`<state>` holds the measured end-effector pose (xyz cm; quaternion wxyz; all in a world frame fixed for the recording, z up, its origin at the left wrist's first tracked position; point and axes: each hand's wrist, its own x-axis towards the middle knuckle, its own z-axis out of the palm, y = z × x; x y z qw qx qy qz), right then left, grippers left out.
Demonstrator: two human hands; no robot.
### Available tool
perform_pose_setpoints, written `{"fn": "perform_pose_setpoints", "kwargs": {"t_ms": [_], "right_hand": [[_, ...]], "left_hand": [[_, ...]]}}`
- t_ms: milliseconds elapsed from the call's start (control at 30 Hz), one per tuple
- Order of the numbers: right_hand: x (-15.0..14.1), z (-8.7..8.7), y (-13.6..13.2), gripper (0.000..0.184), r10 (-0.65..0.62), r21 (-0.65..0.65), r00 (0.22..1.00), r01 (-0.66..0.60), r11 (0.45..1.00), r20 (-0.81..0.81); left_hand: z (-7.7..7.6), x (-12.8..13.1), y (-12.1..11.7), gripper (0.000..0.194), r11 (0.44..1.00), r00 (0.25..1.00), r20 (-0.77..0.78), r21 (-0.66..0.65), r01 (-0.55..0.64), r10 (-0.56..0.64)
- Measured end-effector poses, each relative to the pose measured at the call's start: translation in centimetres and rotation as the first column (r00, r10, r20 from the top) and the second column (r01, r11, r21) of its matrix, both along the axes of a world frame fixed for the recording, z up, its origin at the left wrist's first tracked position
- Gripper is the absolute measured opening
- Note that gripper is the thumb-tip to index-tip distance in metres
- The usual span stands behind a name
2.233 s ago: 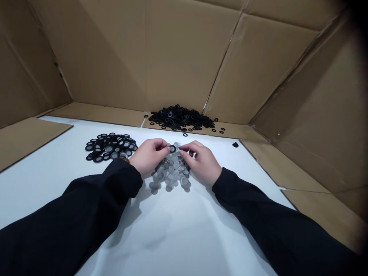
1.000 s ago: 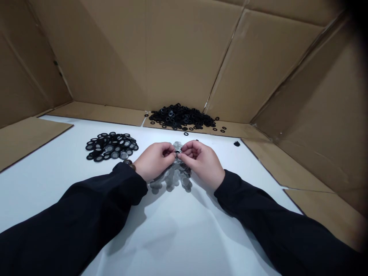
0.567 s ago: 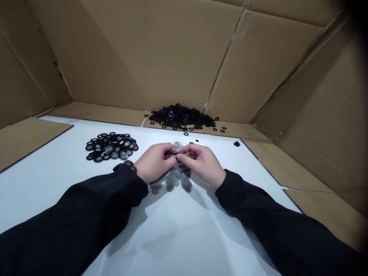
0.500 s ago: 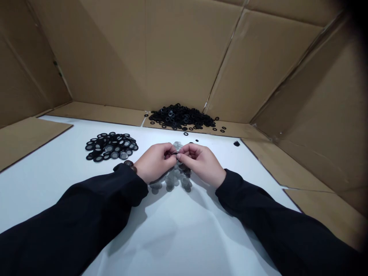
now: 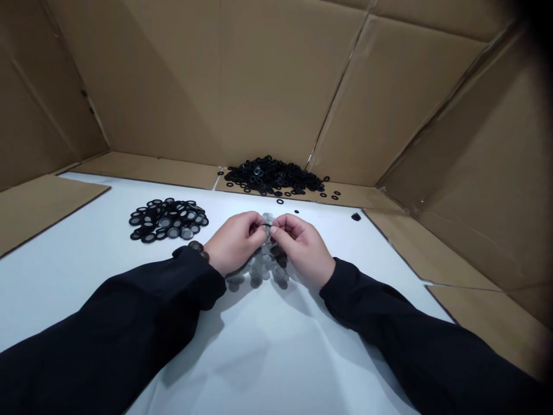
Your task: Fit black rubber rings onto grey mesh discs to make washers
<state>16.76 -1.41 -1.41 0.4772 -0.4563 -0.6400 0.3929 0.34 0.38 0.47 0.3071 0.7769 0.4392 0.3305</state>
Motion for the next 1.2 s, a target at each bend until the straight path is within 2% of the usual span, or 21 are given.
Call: {"fn": "perform_pose_setpoints", "kwargs": {"t_ms": [433, 633, 800, 933, 1100, 1200], "right_hand": [[0.03, -0.50, 0.11, 0.015, 0.014, -0.005, 1.000, -0.014, 1.000, 0.027], [-0.18, -0.26, 0.02, 0.016, 0.043, -0.020, 0.999, -0.044, 0.999, -0.022], [-0.33, -0.19, 0.01, 0.018, 0.035, -0.013, 0.999, -0.036, 0.999, -0.031], [-0.37, -0.16, 0.09, 0.020, 0.037, -0.056, 0.998, -0.041, 0.998, -0.057], [-0.49, -0.13, 0.19, 0.024, 0.056, -0.093, 0.990, -0.068, 0.993, -0.129], [-0.37, -0.14, 0.27, 0.026, 0.030, -0.096, 0.988, -0.045, 0.994, -0.151]], "left_hand": [[-0.29, 0.31, -0.11, 0.013, 0.991, 0.994, 0.102, -0.125, 0.044, -0.032], [-0.71, 0.53, -0.05, 0.011, 0.979, 0.960, 0.279, -0.187, 0.079, -0.024], [-0.85, 0.54, 0.01, 0.012, 0.970, 0.942, 0.334, -0.231, 0.080, 0.002], [-0.79, 0.60, -0.02, 0.017, 0.951, 0.923, 0.386, -0.284, 0.120, -0.001], [-0.67, 0.71, -0.04, 0.018, 0.952, 0.917, 0.399, -0.286, 0.110, 0.014], [-0.44, 0.61, -0.12, 0.018, 0.955, 0.937, 0.350, -0.283, 0.090, 0.016]]}}
